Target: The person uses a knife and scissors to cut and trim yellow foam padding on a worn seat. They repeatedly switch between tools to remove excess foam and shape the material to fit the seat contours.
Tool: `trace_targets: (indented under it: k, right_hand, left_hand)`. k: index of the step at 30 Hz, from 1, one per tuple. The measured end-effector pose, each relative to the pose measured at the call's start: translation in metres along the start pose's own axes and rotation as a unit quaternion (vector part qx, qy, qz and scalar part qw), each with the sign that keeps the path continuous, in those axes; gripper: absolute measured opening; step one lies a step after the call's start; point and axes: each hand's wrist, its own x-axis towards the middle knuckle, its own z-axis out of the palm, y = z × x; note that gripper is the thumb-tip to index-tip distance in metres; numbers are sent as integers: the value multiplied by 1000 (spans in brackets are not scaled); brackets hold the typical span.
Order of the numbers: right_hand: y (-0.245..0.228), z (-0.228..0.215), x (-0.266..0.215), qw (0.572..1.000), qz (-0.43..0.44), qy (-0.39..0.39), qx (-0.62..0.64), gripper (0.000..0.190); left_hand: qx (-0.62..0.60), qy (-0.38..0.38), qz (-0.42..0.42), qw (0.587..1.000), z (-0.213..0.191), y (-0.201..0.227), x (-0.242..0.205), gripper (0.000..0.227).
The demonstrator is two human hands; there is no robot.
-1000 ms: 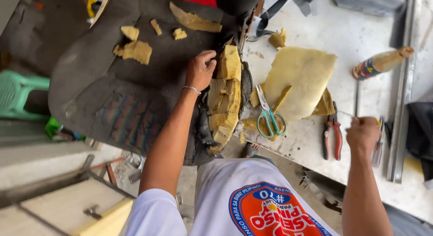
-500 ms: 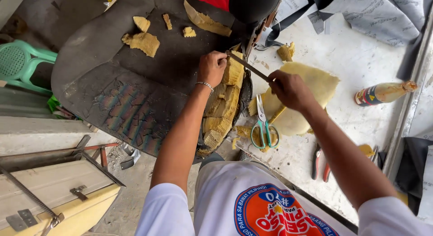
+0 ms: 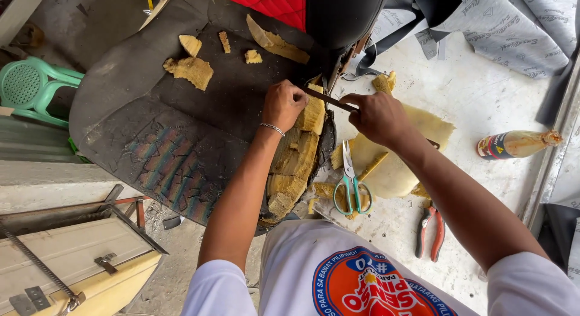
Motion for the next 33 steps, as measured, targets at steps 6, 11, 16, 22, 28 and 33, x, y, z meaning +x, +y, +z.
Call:
trace_targets:
  k: [6,11,16,22,28,33]
  right_hand:
    - [-5,-19,-18,1000,-17,-22,-14,42]
    - [6,-12,-13,998,-27,-33,40,42]
    - [40,7,-1,985,-40,-32,167,34]
    - [20,-8,-9,998,-61,23,6,29]
    - [-9,-20,-37,999,-39,23,-31,35]
    - [-11,-3,-13,998,-40,30,-36,34]
  left_hand:
    - [4,25,-18,1000,8,6,-5,13]
    - [-38,38,-13,998,7,-1,-9,14]
    - [-49,47,-24,997,7,-5,-9,17]
    - [-42,43,-43,997,9,-1,-13,16]
    - [-25,15,-60,998,8,13,-10,15]
    - [32,-4,-50,998,12,10,5,15]
